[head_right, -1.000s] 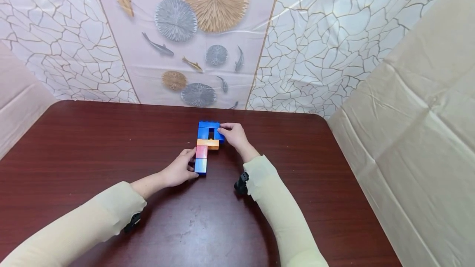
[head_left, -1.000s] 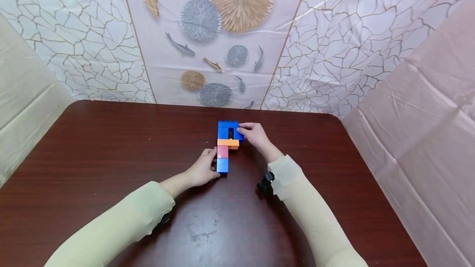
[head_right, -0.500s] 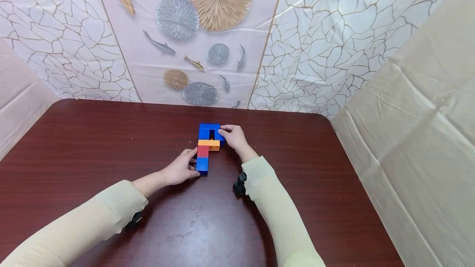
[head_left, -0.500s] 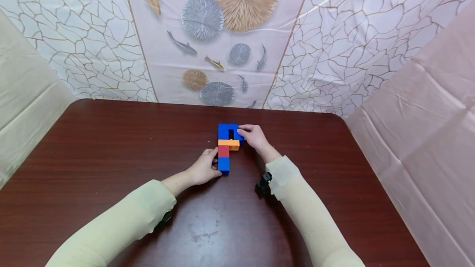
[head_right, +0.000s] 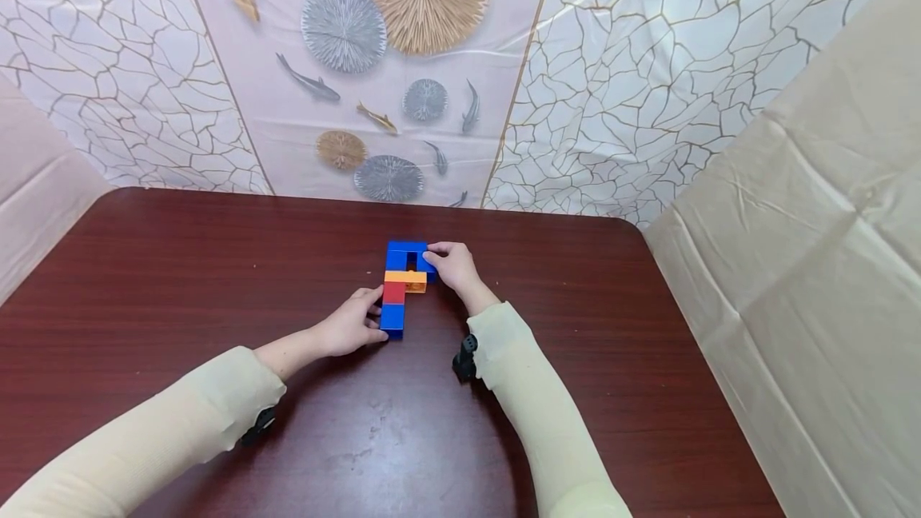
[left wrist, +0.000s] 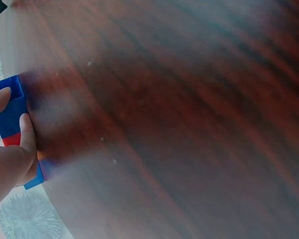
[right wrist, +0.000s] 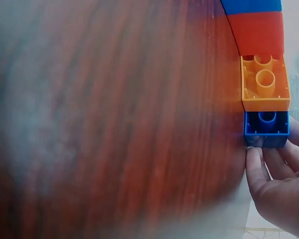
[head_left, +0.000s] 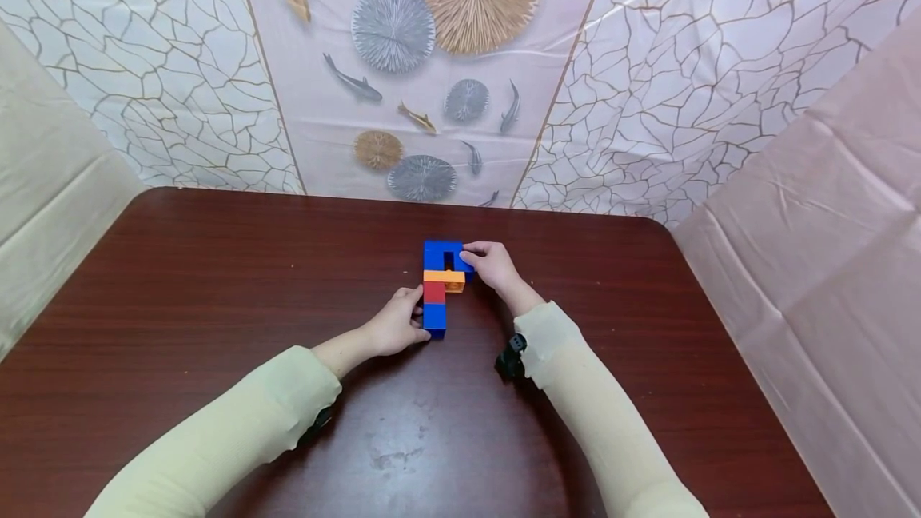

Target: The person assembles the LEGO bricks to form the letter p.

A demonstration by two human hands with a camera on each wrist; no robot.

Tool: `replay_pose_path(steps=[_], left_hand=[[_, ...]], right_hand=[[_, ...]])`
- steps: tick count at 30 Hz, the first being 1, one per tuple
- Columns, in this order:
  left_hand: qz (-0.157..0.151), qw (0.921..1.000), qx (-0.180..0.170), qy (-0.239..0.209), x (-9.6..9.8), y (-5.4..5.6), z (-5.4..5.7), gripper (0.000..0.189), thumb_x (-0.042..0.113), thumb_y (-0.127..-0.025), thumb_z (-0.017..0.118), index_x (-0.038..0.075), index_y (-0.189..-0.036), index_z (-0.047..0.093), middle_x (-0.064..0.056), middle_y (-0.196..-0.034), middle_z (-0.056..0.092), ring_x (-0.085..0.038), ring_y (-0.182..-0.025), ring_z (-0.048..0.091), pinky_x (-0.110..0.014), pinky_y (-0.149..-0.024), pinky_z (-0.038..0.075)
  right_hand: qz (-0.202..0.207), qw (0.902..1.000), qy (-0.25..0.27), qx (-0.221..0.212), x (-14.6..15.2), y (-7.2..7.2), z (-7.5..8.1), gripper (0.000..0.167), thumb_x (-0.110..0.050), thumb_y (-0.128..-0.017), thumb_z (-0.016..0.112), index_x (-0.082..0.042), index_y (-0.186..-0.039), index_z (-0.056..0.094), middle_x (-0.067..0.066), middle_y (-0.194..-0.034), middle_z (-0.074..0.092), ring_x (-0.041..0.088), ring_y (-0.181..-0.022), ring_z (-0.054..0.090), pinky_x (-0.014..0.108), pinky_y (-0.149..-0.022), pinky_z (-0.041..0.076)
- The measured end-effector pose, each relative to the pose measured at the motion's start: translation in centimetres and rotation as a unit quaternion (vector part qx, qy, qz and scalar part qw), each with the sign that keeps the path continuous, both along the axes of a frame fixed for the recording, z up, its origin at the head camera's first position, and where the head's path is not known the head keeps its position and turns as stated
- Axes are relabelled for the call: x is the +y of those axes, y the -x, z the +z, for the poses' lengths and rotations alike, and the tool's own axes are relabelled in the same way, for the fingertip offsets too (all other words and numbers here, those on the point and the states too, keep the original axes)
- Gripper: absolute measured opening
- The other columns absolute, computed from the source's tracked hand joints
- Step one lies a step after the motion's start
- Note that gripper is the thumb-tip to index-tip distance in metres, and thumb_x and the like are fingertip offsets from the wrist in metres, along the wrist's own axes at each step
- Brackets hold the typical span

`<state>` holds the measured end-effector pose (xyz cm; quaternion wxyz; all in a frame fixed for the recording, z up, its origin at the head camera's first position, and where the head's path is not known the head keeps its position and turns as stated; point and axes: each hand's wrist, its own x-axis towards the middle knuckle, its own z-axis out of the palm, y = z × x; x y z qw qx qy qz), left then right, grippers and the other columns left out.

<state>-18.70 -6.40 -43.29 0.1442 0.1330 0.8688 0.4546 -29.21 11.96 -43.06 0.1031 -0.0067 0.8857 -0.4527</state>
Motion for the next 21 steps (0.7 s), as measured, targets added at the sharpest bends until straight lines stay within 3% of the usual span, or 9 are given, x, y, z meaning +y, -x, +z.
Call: replay_pose_path(steps=[9,13,16,19,21], left_hand=[[0.001,0.9998,-0.014,0.012,0.3,0.3,0.2,0.084,-0.005,-0.076,0.07,-0.014,-0.142,0.019,-0.029,-0.135,0.034,-0.029,-0.107,0.054,-0.033,-0.084,0.052],[-0.012,0.9989,-0.016,0.042,0.0,0.5,0.5,0.09,0.002,-0.074,0.072,-0.013,-0.142,0.016,-0.029,-0.137,0.034,-0.03,-0.113,0.051,-0.035,-0.091,0.05],[-0.03,0.9963,-0.016,0.078,-0.8,0.7,1.0,0.089,0.012,-0.079,0.07,-0.01,-0.144,0.015,-0.029,-0.14,0.032,-0.033,-0.12,0.047,-0.043,-0.1,0.043],[-0.04,0.9918,0.009,0.121,-1.7,1.0,1.6,0.084,0.025,-0.085,0.065,-0.005,-0.146,0.016,-0.027,-0.144,0.029,-0.038,-0.129,0.037,-0.05,-0.107,0.035],[-0.031,0.9878,0.048,0.145,-2.4,1.2,1.9,0.083,0.033,-0.087,0.063,-0.002,-0.147,0.018,-0.026,-0.146,0.029,-0.041,-0.132,0.031,-0.054,-0.108,0.032]], right_hand=[[0.007,0.9994,-0.033,0.008,0.0,0.0,0.3,0.035,-0.022,-0.094,0.056,-0.006,-0.125,0.059,0.014,-0.131,0.056,0.028,-0.122,0.05,0.04,-0.103,0.043],[0.004,0.9989,-0.04,0.025,0.1,-0.1,0.6,0.037,-0.025,-0.094,0.056,-0.007,-0.126,0.058,0.014,-0.132,0.055,0.029,-0.119,0.052,0.04,-0.102,0.044],[0.003,0.998,-0.042,0.048,0.0,-0.6,1.0,0.039,-0.03,-0.095,0.054,-0.007,-0.126,0.057,0.014,-0.13,0.056,0.029,-0.116,0.053,0.04,-0.1,0.045],[0.016,0.9946,-0.058,0.084,0.0,-1.1,1.5,0.044,-0.035,-0.094,0.053,-0.007,-0.128,0.054,0.014,-0.132,0.055,0.029,-0.119,0.051,0.041,-0.102,0.044],[0.039,0.9882,-0.086,0.121,-0.1,-1.5,1.8,0.049,-0.038,-0.094,0.053,-0.007,-0.132,0.051,0.014,-0.135,0.051,0.029,-0.124,0.045,0.043,-0.106,0.039]])
